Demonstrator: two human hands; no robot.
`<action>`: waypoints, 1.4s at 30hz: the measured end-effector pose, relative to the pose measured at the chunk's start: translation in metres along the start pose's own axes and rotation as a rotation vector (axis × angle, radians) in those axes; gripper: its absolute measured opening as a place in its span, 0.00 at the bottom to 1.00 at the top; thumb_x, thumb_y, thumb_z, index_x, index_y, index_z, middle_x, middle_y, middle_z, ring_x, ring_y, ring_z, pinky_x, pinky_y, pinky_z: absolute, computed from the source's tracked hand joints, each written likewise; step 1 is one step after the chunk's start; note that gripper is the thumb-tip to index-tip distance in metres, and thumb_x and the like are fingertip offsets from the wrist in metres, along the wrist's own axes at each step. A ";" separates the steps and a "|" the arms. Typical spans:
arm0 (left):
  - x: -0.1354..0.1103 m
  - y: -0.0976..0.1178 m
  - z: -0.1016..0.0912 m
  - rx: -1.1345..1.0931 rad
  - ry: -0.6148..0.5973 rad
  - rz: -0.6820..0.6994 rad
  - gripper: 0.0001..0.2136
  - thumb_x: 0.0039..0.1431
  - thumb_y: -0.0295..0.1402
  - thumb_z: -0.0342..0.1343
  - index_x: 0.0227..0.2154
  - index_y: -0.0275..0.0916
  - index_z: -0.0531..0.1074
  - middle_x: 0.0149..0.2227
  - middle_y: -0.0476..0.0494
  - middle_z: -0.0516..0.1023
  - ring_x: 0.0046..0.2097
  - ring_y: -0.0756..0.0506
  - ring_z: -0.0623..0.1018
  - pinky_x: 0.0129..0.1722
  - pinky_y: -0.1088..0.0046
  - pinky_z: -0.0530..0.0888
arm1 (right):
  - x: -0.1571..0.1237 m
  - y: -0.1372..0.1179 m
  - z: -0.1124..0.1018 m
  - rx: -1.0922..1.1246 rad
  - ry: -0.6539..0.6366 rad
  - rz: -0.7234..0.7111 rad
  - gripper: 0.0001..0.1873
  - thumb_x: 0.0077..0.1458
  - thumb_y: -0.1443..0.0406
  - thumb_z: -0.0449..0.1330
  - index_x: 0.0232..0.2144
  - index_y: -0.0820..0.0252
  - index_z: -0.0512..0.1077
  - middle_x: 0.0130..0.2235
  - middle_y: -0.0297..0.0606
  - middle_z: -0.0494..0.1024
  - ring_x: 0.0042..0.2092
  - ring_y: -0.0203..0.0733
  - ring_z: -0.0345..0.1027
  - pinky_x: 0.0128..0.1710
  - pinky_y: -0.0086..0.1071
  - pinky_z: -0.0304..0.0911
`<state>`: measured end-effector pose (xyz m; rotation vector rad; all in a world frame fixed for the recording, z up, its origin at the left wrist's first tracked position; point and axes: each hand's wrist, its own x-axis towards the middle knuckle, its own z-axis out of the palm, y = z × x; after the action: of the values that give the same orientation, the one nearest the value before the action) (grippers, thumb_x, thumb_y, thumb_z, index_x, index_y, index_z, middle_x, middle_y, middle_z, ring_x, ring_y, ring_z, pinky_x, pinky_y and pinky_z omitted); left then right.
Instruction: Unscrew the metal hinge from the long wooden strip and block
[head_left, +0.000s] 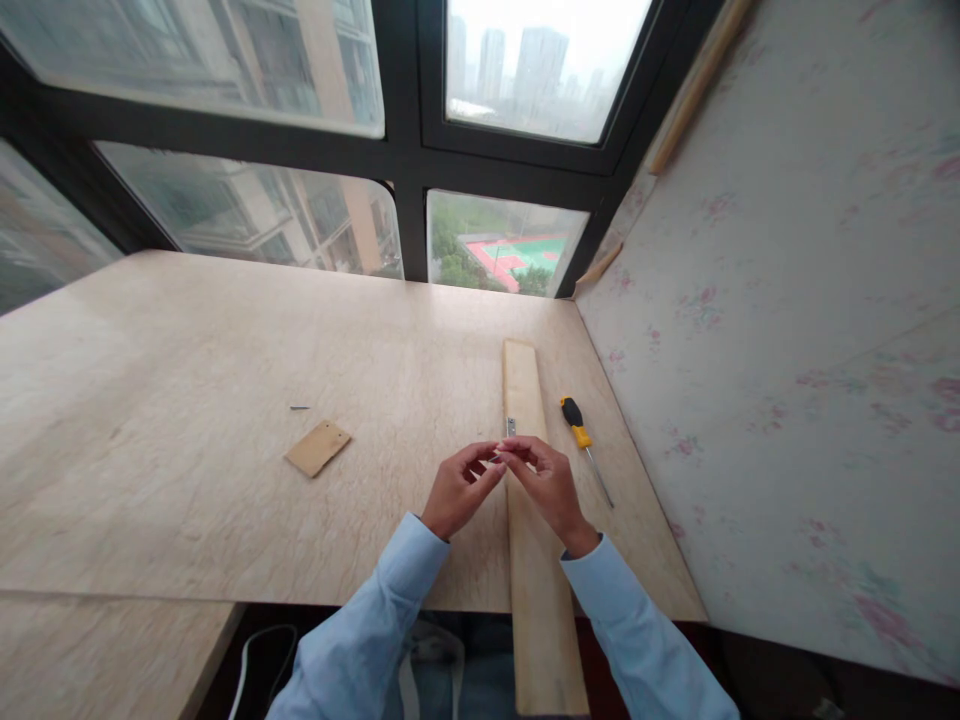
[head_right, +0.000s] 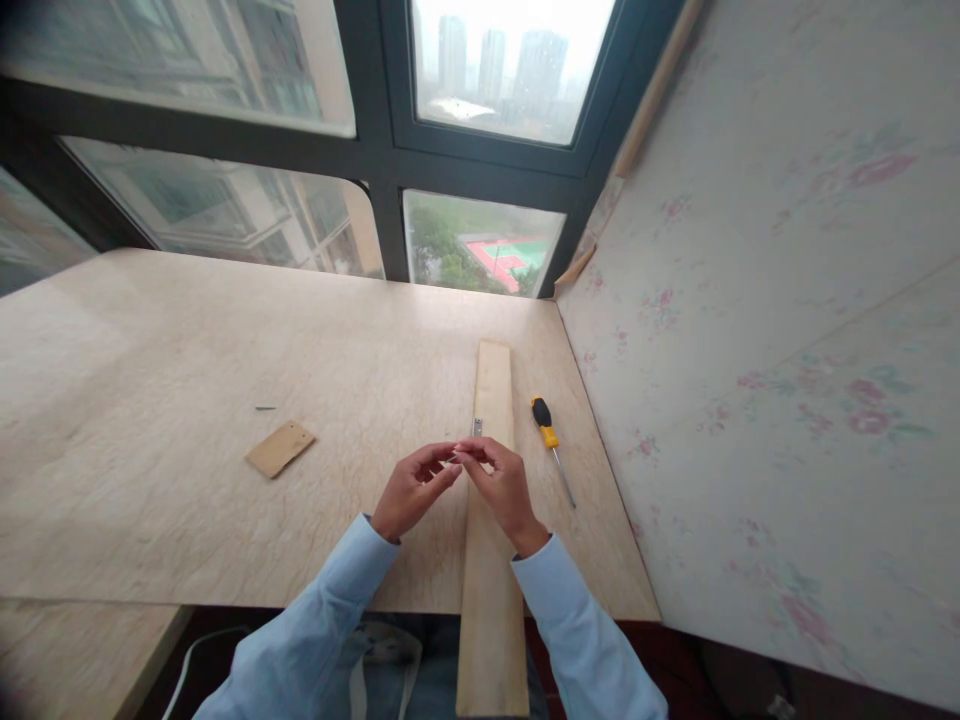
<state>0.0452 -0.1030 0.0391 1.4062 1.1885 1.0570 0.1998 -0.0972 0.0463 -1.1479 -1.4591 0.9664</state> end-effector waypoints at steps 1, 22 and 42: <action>-0.005 0.000 -0.002 -0.010 0.000 -0.009 0.17 0.55 0.42 0.57 0.43 0.38 0.75 0.38 0.39 0.80 0.31 0.48 0.77 0.29 0.74 0.74 | -0.003 -0.002 0.003 -0.019 -0.015 -0.013 0.08 0.54 0.60 0.62 0.36 0.56 0.76 0.37 0.39 0.80 0.39 0.43 0.75 0.42 0.38 0.72; -0.054 -0.049 -0.240 1.082 0.804 -0.435 0.16 0.55 0.40 0.49 0.37 0.38 0.79 0.37 0.34 0.77 0.38 0.34 0.76 0.35 0.58 0.73 | -0.047 0.022 -0.041 0.057 0.037 0.247 0.15 0.49 0.56 0.65 0.38 0.56 0.77 0.37 0.43 0.81 0.36 0.46 0.77 0.38 0.41 0.74; -0.032 -0.005 -0.108 0.606 0.461 0.103 0.14 0.57 0.37 0.51 0.42 0.35 0.73 0.36 0.42 0.75 0.30 0.48 0.74 0.34 0.70 0.72 | -0.064 0.020 -0.082 -0.041 0.314 0.272 0.17 0.47 0.55 0.65 0.37 0.59 0.76 0.37 0.42 0.80 0.36 0.42 0.73 0.36 0.36 0.70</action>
<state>-0.0656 -0.1198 0.0487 1.7442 1.9039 1.1871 0.2870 -0.1542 0.0270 -1.4826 -1.0943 0.8926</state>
